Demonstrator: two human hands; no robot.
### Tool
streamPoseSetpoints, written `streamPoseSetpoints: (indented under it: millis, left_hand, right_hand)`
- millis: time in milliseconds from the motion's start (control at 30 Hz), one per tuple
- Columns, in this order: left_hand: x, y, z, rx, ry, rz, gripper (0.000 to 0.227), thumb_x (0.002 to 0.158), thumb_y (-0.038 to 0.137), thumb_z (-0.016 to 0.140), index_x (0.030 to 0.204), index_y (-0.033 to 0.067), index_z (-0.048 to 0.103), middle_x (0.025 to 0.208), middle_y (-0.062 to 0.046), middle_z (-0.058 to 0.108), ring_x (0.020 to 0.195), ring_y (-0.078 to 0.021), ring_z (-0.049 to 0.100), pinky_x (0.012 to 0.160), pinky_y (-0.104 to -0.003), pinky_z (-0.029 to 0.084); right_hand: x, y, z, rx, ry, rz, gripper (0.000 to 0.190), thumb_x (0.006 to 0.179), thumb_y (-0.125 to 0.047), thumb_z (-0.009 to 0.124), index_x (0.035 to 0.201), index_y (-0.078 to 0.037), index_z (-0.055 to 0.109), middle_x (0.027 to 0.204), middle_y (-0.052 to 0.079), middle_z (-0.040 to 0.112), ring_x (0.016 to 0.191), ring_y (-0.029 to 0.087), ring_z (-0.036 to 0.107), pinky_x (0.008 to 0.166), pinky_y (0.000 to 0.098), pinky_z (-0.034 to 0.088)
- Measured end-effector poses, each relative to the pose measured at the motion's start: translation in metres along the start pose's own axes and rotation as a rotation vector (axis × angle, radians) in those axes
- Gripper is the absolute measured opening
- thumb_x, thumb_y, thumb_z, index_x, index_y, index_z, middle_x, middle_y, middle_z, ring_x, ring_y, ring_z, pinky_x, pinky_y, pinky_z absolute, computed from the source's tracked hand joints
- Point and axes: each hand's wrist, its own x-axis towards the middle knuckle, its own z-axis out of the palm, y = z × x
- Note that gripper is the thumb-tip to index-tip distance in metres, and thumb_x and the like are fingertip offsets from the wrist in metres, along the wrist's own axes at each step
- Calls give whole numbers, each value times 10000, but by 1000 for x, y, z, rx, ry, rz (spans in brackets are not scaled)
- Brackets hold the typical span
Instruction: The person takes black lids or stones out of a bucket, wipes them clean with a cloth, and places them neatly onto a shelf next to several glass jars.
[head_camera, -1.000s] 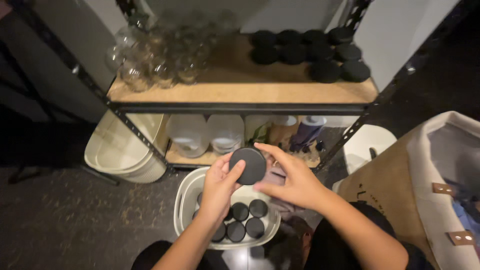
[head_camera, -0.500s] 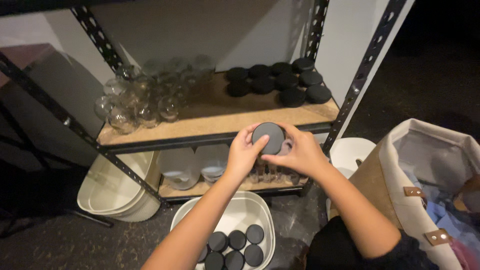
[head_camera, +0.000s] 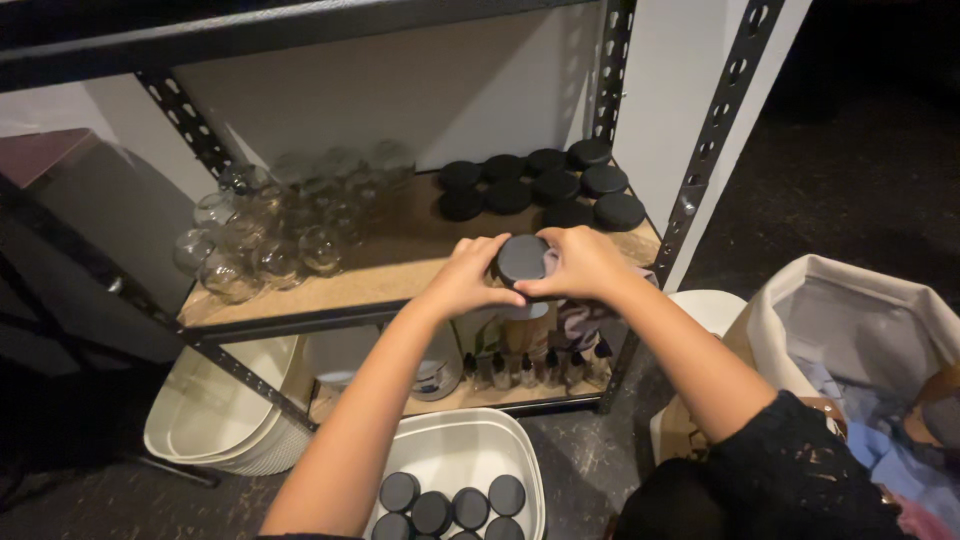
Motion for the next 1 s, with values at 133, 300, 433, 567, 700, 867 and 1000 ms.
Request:
streamPoseSetpoints:
  millis: [133, 300, 433, 567, 700, 867, 1000]
  left_hand:
    - [21, -13, 5, 93, -41, -32, 1069, 642, 638, 865, 1479, 65, 529, 1381, -223, 604, 1353, -435, 497, 1212, -503, 327]
    - [32, -20, 3, 59, -75, -163, 1035, 616, 655, 874, 1460, 137, 574, 1371, -235, 607, 1356, -427, 527, 1207, -485, 359]
    - [41, -34, 11, -71, -57, -172, 845, 661, 557, 885, 1308, 63, 659, 1233, -259, 682, 1246, -454, 593, 1078, -529, 471]
    - [50, -31, 12, -37, -21, -211, 797, 667, 598, 863, 1233, 63, 691, 1191, -210, 717, 1220, -396, 635, 1051, -472, 511]
    - [52, -38, 18, -14, 18, -250, 806, 688, 608, 848, 1265, 71, 681, 1199, -182, 722, 1216, -360, 649, 1042, -454, 524]
    - [54, -52, 26, -34, 119, -244, 753, 740, 528, 837, 1308, 65, 664, 1156, -193, 737, 1178, -366, 669, 1024, -463, 552]
    - [51, -61, 34, -61, 282, -302, 665, 770, 475, 855, 1341, 196, 658, 1105, -37, 753, 1098, -196, 720, 947, -339, 602]
  right_hand:
    - [12, 1, -2, -66, -68, 37, 931, 562, -725, 813, 1230, -84, 713, 1042, 148, 780, 1090, 373, 718, 925, 483, 565]
    - [26, 4, 1, -73, -121, 59, 821, 591, -720, 783, 1091, -70, 737, 1016, 174, 769, 1087, 396, 706, 897, 500, 572]
    - [32, 6, 2, -76, -130, 49, 788, 678, -723, 756, 1042, -24, 725, 1009, 247, 750, 1077, 444, 699, 876, 524, 573]
    - [34, 1, 2, -82, -79, 77, 817, 698, -749, 755, 1040, -8, 710, 994, 242, 755, 1053, 428, 715, 857, 502, 582]
    - [37, 9, 15, -130, 9, 137, 783, 728, -712, 782, 1015, 7, 664, 964, 265, 734, 1030, 444, 715, 847, 518, 583]
    - [38, 14, 26, -167, 92, 137, 640, 760, -636, 793, 994, -50, 684, 902, 216, 738, 971, 425, 735, 812, 491, 596]
    - [38, 18, 35, -171, 140, 137, 508, 847, -553, 769, 975, -69, 688, 861, 173, 733, 922, 398, 744, 770, 465, 601]
